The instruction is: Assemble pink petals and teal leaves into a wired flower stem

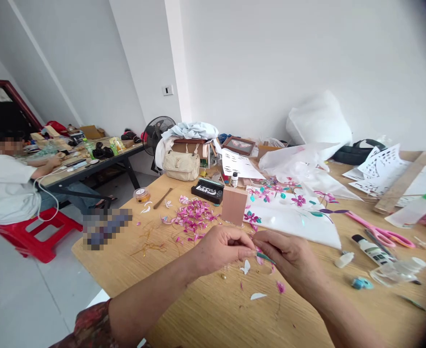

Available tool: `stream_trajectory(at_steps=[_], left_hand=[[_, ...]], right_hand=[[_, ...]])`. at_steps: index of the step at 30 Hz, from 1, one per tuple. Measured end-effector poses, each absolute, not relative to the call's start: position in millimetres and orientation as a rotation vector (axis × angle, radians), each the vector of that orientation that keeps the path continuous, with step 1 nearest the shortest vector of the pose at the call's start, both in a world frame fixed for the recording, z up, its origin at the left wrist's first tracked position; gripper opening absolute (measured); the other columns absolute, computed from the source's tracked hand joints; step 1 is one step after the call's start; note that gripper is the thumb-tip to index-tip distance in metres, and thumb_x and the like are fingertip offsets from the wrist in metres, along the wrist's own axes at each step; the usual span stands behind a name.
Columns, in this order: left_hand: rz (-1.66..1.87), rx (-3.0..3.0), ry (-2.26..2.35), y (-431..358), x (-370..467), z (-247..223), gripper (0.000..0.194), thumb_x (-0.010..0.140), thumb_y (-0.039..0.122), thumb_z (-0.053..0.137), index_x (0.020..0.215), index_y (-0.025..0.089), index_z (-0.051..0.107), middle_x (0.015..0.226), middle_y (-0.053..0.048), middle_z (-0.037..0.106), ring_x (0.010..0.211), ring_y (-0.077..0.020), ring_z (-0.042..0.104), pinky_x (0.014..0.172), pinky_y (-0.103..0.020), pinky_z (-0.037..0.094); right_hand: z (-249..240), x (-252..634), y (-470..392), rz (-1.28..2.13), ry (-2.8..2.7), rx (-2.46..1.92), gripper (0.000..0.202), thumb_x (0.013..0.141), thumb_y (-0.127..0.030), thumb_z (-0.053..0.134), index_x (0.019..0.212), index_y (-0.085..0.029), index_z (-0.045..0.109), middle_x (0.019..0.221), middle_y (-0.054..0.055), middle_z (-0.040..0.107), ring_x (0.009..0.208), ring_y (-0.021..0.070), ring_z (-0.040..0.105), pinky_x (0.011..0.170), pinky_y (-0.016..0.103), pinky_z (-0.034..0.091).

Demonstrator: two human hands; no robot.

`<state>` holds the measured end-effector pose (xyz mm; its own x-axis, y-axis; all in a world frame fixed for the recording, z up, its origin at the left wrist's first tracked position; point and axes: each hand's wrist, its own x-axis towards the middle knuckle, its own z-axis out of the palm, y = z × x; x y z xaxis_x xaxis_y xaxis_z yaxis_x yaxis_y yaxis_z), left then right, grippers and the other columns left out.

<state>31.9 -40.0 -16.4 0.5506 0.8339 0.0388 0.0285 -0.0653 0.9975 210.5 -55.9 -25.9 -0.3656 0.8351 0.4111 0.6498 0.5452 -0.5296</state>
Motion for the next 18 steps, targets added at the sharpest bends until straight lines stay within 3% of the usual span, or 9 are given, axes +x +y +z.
stream_trajectory(at_steps=[5, 11, 18], left_hand=[[0.973, 1.376, 0.855, -33.7, 26.5, -16.8, 0.013, 0.069, 0.027, 0.066, 0.070, 0.014, 0.064, 0.054, 0.003, 0.052, 0.050, -0.0081, 0.045, 0.051, -0.022, 0.036], [1.003, 1.800, 0.991, -31.7, 24.6, -18.8, 0.008, 0.072, 0.016, 0.061, 0.067, 0.016, 0.067, 0.066, 0.000, 0.059, 0.064, -0.0114, 0.052, 0.062, -0.023, 0.038], [0.838, 1.519, 0.831, -39.1, 22.1, -13.1, 0.006, 0.069, 0.019, 0.064, 0.067, 0.014, 0.065, 0.061, 0.001, 0.058, 0.056, -0.0086, 0.049, 0.054, -0.020, 0.037]], right_hand=[[-41.3, 196.1, -54.5, 0.356, -2.158, -1.198, 0.029, 0.090, -0.027, 0.039, 0.075, -0.019, 0.063, 0.056, -0.001, 0.059, 0.051, 0.0118, 0.052, 0.048, 0.021, 0.039], [-22.9, 190.5, -70.0, 0.074, -2.350, -1.127, 0.034, 0.093, -0.021, 0.031, 0.071, -0.020, 0.058, 0.057, 0.000, 0.056, 0.050, 0.0103, 0.049, 0.048, 0.020, 0.033], [-15.2, 202.8, -50.9, 0.317, -2.169, -1.170, 0.029, 0.089, -0.023, 0.040, 0.071, -0.019, 0.062, 0.068, 0.004, 0.060, 0.061, 0.0137, 0.056, 0.054, 0.022, 0.042]])
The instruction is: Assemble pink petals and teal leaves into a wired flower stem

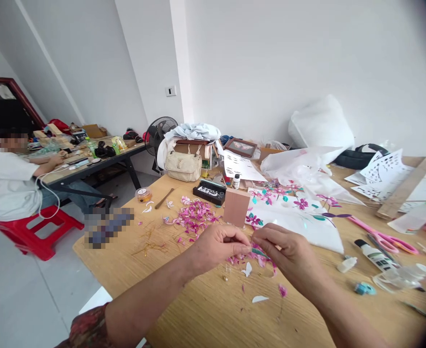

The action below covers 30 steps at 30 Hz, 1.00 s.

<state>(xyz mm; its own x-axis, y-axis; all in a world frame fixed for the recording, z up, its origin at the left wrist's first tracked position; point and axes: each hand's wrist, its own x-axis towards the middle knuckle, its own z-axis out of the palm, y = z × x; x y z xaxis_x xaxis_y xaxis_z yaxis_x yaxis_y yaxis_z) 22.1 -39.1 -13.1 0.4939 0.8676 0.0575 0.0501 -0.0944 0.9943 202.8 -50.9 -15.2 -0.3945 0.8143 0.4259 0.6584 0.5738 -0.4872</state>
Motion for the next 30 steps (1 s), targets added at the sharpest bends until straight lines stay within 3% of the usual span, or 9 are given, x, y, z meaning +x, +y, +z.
stream_trajectory(at_steps=[4, 8, 13, 19, 23, 27, 30], left_hand=[[0.847, 1.383, 0.849, -39.1, 20.0, -12.2, 0.009, 0.068, 0.022, 0.065, 0.068, 0.013, 0.063, 0.056, 0.002, 0.054, 0.052, -0.0080, 0.048, 0.052, -0.020, 0.036], [0.934, 1.469, 0.890, -34.1, 21.3, -17.4, 0.007, 0.070, 0.021, 0.062, 0.070, 0.014, 0.063, 0.054, 0.004, 0.052, 0.050, -0.0078, 0.046, 0.051, -0.021, 0.036], [1.019, 1.766, 1.052, -29.1, 24.5, -23.0, 0.006, 0.072, 0.017, 0.062, 0.069, 0.015, 0.066, 0.064, 0.001, 0.059, 0.061, -0.0106, 0.051, 0.059, -0.021, 0.039], [0.943, 1.944, 0.962, -32.2, 28.6, -20.8, 0.009, 0.074, 0.015, 0.061, 0.071, 0.016, 0.070, 0.069, -0.001, 0.064, 0.068, -0.0126, 0.055, 0.067, -0.022, 0.041], [0.828, 1.615, 0.829, -35.0, 27.7, -20.8, 0.006, 0.071, 0.019, 0.063, 0.070, 0.015, 0.067, 0.063, 0.000, 0.060, 0.060, -0.0113, 0.054, 0.059, -0.023, 0.041], [0.939, 1.331, 0.788, -36.1, 27.3, -19.2, 0.012, 0.068, 0.025, 0.067, 0.071, 0.013, 0.064, 0.057, 0.002, 0.055, 0.053, -0.0081, 0.049, 0.054, -0.021, 0.039], [1.065, 1.281, 0.811, -35.4, 30.3, -18.0, 0.013, 0.068, 0.025, 0.066, 0.068, 0.013, 0.061, 0.054, 0.003, 0.053, 0.051, -0.0072, 0.046, 0.051, -0.020, 0.036]], right_hand=[[-27.8, 196.3, -49.7, 0.336, -2.137, -1.133, 0.029, 0.088, -0.024, 0.042, 0.070, -0.020, 0.064, 0.073, 0.005, 0.060, 0.069, 0.0157, 0.057, 0.059, 0.025, 0.045], [-33.5, 189.5, -58.2, 0.354, -2.133, -1.174, 0.034, 0.089, -0.029, 0.041, 0.069, -0.020, 0.067, 0.072, 0.005, 0.062, 0.064, 0.0146, 0.058, 0.055, 0.024, 0.044], [-39.3, 185.3, -71.3, 0.447, -2.086, -1.374, 0.034, 0.088, -0.027, 0.037, 0.066, -0.021, 0.063, 0.045, -0.003, 0.056, 0.039, 0.0115, 0.053, 0.042, 0.021, 0.038], [-20.2, 194.4, -70.0, 0.262, -2.176, -1.298, 0.031, 0.088, -0.026, 0.038, 0.070, -0.021, 0.062, 0.062, 0.002, 0.062, 0.055, 0.0142, 0.056, 0.051, 0.024, 0.039], [-12.8, 202.1, -53.5, 0.596, -2.048, -1.250, 0.026, 0.084, -0.030, 0.044, 0.069, -0.020, 0.062, 0.063, 0.002, 0.061, 0.058, 0.0147, 0.055, 0.052, 0.024, 0.040], [-23.4, 196.3, -46.0, 1.014, -1.738, -1.070, 0.023, 0.079, -0.039, 0.052, 0.071, -0.019, 0.059, 0.061, 0.000, 0.059, 0.056, 0.0131, 0.053, 0.052, 0.023, 0.041], [-34.6, 187.2, -47.9, 1.147, -1.558, -1.027, 0.025, 0.077, -0.044, 0.057, 0.079, -0.019, 0.056, 0.049, -0.006, 0.048, 0.044, 0.0087, 0.041, 0.043, 0.019, 0.032]])
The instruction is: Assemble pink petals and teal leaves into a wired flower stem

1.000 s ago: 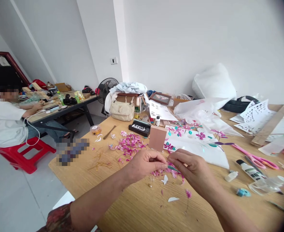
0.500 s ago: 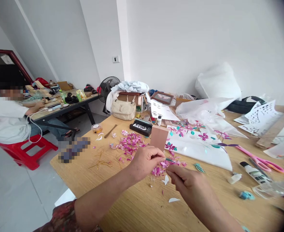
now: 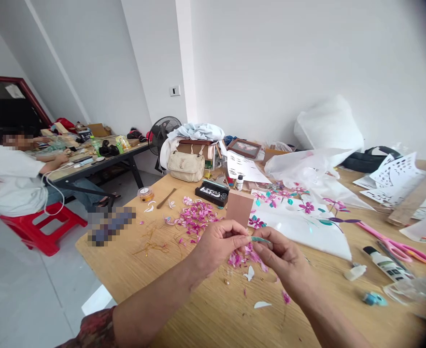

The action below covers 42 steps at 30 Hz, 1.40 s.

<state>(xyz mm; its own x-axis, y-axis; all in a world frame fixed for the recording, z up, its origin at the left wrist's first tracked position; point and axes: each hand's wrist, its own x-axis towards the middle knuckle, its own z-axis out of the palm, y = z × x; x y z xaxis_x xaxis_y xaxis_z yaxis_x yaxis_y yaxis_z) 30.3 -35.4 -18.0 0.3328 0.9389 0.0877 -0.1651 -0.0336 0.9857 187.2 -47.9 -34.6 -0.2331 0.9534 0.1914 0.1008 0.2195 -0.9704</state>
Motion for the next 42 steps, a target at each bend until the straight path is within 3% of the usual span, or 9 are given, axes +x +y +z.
stream_trajectory(at_steps=[2, 7, 22, 26, 32, 38, 42], left_hand=[[1.110, 1.280, 0.836, -34.3, 33.1, -19.1, 0.012, 0.068, 0.024, 0.064, 0.067, 0.013, 0.060, 0.055, 0.003, 0.052, 0.052, -0.0075, 0.046, 0.050, -0.020, 0.036], [1.135, 1.413, 0.902, -31.6, 38.7, -25.3, 0.009, 0.070, 0.021, 0.061, 0.067, 0.013, 0.061, 0.060, 0.002, 0.053, 0.055, -0.0085, 0.046, 0.054, -0.022, 0.036], [1.136, 1.461, 0.987, -28.2, 35.6, -30.4, 0.009, 0.070, 0.022, 0.061, 0.069, 0.013, 0.064, 0.061, 0.001, 0.055, 0.056, -0.0093, 0.048, 0.054, -0.021, 0.038], [1.122, 1.586, 1.036, -24.7, 31.1, -31.7, 0.007, 0.072, 0.018, 0.059, 0.070, 0.014, 0.065, 0.065, -0.001, 0.059, 0.061, -0.0111, 0.051, 0.057, -0.022, 0.039], [0.945, 1.881, 1.009, -29.0, 22.6, -22.4, 0.010, 0.073, 0.015, 0.059, 0.069, 0.016, 0.068, 0.069, -0.002, 0.061, 0.066, -0.0120, 0.052, 0.062, -0.023, 0.039], [0.809, 1.419, 0.805, -33.4, 18.9, -10.2, 0.012, 0.067, 0.025, 0.066, 0.067, 0.013, 0.064, 0.056, 0.002, 0.054, 0.052, -0.0080, 0.046, 0.053, -0.021, 0.035], [0.891, 1.403, 0.869, -32.4, 21.9, -15.1, 0.013, 0.069, 0.026, 0.064, 0.067, 0.014, 0.063, 0.054, 0.003, 0.051, 0.049, -0.0079, 0.044, 0.051, -0.021, 0.035]], right_hand=[[-41.2, 182.5, -49.1, 1.149, -1.478, -1.025, 0.026, 0.076, -0.045, 0.059, 0.080, -0.019, 0.056, 0.045, -0.008, 0.042, 0.041, 0.0074, 0.035, 0.041, 0.018, 0.027], [-52.5, 178.9, -46.8, 1.054, -1.318, -1.012, 0.026, 0.073, -0.045, 0.063, 0.072, -0.019, 0.059, 0.053, -0.004, 0.053, 0.049, 0.0096, 0.043, 0.047, 0.020, 0.035], [-62.5, 176.6, -44.4, 0.986, -1.383, -1.055, 0.022, 0.079, -0.041, 0.055, 0.076, -0.019, 0.058, 0.055, -0.003, 0.051, 0.051, 0.0114, 0.043, 0.050, 0.023, 0.036], [-57.8, 174.3, -54.5, 0.680, -1.704, -1.182, 0.024, 0.084, -0.034, 0.046, 0.066, -0.020, 0.055, 0.051, -0.003, 0.048, 0.046, 0.0110, 0.043, 0.044, 0.021, 0.033], [-26.9, 191.6, -61.0, 0.124, -2.038, -1.248, 0.026, 0.086, -0.027, 0.042, 0.073, -0.022, 0.063, 0.062, 0.002, 0.064, 0.052, 0.0143, 0.055, 0.048, 0.024, 0.037], [-30.7, 198.8, -48.9, 0.353, -2.058, -1.177, 0.026, 0.087, -0.029, 0.042, 0.077, -0.021, 0.064, 0.066, 0.002, 0.067, 0.058, 0.0148, 0.060, 0.053, 0.023, 0.044], [-44.2, 192.5, -62.8, 0.272, -2.199, -1.177, 0.031, 0.091, -0.027, 0.037, 0.078, -0.020, 0.065, 0.061, 0.001, 0.063, 0.052, 0.0139, 0.056, 0.049, 0.023, 0.041]])
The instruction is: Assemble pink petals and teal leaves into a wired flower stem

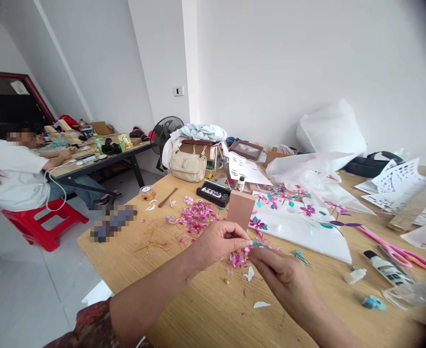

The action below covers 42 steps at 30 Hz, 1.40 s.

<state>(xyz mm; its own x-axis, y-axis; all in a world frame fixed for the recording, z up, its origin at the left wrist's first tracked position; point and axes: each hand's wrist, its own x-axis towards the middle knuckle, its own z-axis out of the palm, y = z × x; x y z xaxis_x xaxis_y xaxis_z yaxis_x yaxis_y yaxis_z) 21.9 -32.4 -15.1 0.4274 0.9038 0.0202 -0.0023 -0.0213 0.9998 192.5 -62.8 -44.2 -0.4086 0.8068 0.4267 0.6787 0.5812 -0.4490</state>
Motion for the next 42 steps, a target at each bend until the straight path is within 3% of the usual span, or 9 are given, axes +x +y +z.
stream_trajectory(at_steps=[7, 13, 17, 23, 29, 32, 36, 42], left_hand=[[0.803, 1.915, 0.865, -35.6, 24.1, -11.7, 0.009, 0.074, 0.015, 0.059, 0.068, 0.015, 0.067, 0.068, -0.001, 0.061, 0.068, -0.0123, 0.053, 0.067, -0.024, 0.039], [0.791, 1.508, 0.825, -35.6, 22.7, -8.2, 0.009, 0.070, 0.021, 0.063, 0.067, 0.013, 0.063, 0.060, 0.001, 0.054, 0.055, -0.0085, 0.046, 0.054, -0.020, 0.035], [0.866, 1.627, 0.928, -33.8, 24.1, -11.8, 0.008, 0.072, 0.018, 0.060, 0.066, 0.014, 0.062, 0.061, 0.002, 0.054, 0.054, -0.0085, 0.045, 0.053, -0.020, 0.034], [0.719, 2.202, 0.758, -37.1, 22.2, -3.0, 0.012, 0.078, 0.011, 0.055, 0.071, 0.016, 0.064, 0.072, -0.002, 0.062, 0.073, -0.0135, 0.054, 0.073, -0.025, 0.040], [0.692, 1.706, 0.795, -36.4, 17.9, -5.5, 0.010, 0.077, 0.022, 0.056, 0.074, 0.015, 0.063, 0.067, -0.001, 0.061, 0.065, -0.0129, 0.058, 0.063, -0.024, 0.045], [0.763, 1.510, 0.910, -34.4, 19.1, -12.6, 0.010, 0.074, 0.022, 0.058, 0.074, 0.014, 0.063, 0.061, 0.000, 0.059, 0.058, -0.0113, 0.057, 0.057, -0.022, 0.045], [0.837, 1.656, 0.985, -33.4, 23.0, -14.6, 0.009, 0.073, 0.019, 0.058, 0.074, 0.014, 0.066, 0.062, 0.000, 0.059, 0.057, -0.0098, 0.053, 0.055, -0.020, 0.040], [0.814, 2.069, 0.930, -37.3, 23.1, -4.5, 0.013, 0.076, 0.014, 0.056, 0.071, 0.015, 0.067, 0.068, -0.001, 0.063, 0.067, -0.0121, 0.053, 0.065, -0.022, 0.039]], right_hand=[[-13.0, 207.2, -67.1, 0.090, -2.178, -1.162, 0.034, 0.089, -0.027, 0.038, 0.071, -0.022, 0.065, 0.061, 0.003, 0.060, 0.051, 0.0131, 0.053, 0.047, 0.023, 0.038], [-31.3, 203.5, -60.8, 0.315, -2.126, -1.154, 0.026, 0.088, -0.027, 0.041, 0.078, -0.023, 0.065, 0.059, 0.001, 0.062, 0.051, 0.0130, 0.055, 0.048, 0.022, 0.040], [-37.0, 195.8, -75.3, 0.213, -2.255, -1.128, 0.030, 0.090, -0.023, 0.039, 0.070, -0.022, 0.061, 0.054, 0.000, 0.056, 0.047, 0.0121, 0.051, 0.046, 0.022, 0.035], [-5.6, 206.1, -71.9, 0.109, -2.253, -1.124, 0.032, 0.089, -0.027, 0.038, 0.069, -0.022, 0.063, 0.057, 0.002, 0.058, 0.049, 0.0122, 0.051, 0.046, 0.021, 0.036], [-23.8, 205.7, -59.9, 0.382, -2.151, -1.156, 0.027, 0.088, -0.028, 0.041, 0.080, -0.023, 0.066, 0.061, 0.001, 0.062, 0.052, 0.0125, 0.053, 0.048, 0.021, 0.040], [-41.8, 198.6, -66.5, 0.301, -2.159, -1.163, 0.029, 0.090, -0.030, 0.041, 0.076, -0.021, 0.066, 0.051, -0.001, 0.056, 0.044, 0.0109, 0.047, 0.043, 0.021, 0.035], [-48.6, 193.0, -79.0, 0.171, -2.219, -1.231, 0.031, 0.091, -0.028, 0.038, 0.075, -0.021, 0.063, 0.052, -0.001, 0.056, 0.044, 0.0109, 0.048, 0.044, 0.022, 0.034], [-21.8, 201.3, -79.3, -0.080, -2.226, -1.157, 0.032, 0.090, -0.023, 0.036, 0.073, -0.021, 0.063, 0.057, 0.002, 0.060, 0.046, 0.0127, 0.053, 0.045, 0.022, 0.035]])
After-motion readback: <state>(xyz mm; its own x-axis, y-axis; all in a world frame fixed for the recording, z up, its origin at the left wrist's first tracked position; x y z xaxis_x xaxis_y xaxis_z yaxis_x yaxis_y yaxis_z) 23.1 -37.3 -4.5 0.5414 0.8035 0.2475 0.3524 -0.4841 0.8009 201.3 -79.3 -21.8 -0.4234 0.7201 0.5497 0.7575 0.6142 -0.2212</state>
